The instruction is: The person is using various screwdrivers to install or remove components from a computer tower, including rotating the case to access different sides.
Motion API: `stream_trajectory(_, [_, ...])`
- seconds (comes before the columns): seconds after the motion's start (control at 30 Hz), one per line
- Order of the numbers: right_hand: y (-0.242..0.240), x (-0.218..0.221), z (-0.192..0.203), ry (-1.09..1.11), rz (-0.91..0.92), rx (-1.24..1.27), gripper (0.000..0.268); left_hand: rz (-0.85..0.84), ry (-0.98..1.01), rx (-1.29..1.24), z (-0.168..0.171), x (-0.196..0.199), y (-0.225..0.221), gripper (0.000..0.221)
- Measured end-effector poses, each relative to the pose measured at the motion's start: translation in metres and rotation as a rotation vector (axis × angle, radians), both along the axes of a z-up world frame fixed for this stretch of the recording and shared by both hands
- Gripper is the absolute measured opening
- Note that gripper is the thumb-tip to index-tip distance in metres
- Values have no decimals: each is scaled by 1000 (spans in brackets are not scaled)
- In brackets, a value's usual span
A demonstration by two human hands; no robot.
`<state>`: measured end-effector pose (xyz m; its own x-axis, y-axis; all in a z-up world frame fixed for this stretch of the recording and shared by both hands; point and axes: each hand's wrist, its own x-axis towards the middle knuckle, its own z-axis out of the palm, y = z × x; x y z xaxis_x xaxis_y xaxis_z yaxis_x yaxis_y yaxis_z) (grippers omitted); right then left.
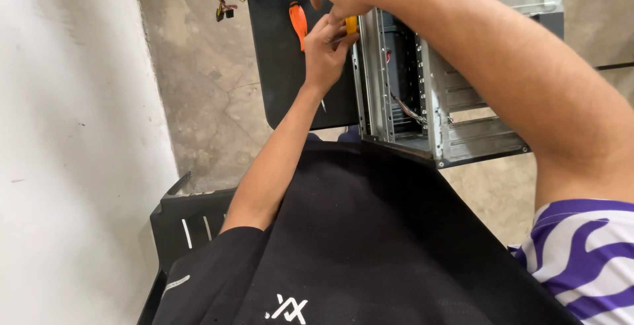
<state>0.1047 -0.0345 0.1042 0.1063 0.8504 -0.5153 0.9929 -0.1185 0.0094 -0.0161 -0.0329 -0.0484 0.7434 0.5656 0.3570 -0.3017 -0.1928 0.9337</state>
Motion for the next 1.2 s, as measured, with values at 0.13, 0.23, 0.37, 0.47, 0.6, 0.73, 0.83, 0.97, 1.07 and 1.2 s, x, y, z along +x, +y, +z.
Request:
stream_trajectory(0.13, [3, 6, -5, 35, 59, -197, 32, 35, 77, -4, -31, 3, -10, 12])
stream_trajectory(0.23, [5, -4, 2, -25, -6, -322, 44, 33, 48, 51, -35, 0, -12, 23])
stream_trajectory(0.37, [6, -3, -13, 32, -10, -309, 42, 35, 22, 46, -35, 2, -13, 10])
stream_trajectory(0.47, [5, -13, -10, -109, 44, -345, 41, 61, 52, 91, -40, 0, -16, 23])
stream_trajectory(0.6, [2, -11, -14, -40, -14, -355, 40, 15, 51, 80, -44, -1, -16, 26])
stream_trajectory(0.73, [4, -5, -18, -4, -47, -352, 39, -18, 44, 33, -38, -1, -17, 21])
stream_trajectory(0.83, [3, -5, -13, -24, -51, -367, 42, 1, 29, 85, -40, 1, -16, 12])
stream_trajectory(0.97, [1, -3, -15, -30, -81, -342, 41, -6, 27, 102, -38, 4, -15, 17])
stream_trajectory(1.07, [-2, -3, -20, -18, -56, -321, 40, -5, 29, 106, -37, 1, -16, 16])
stream_trajectory(1.2, [-1, -3, -15, -36, -52, -304, 38, -24, 10, 95, -31, 3, -14, 22])
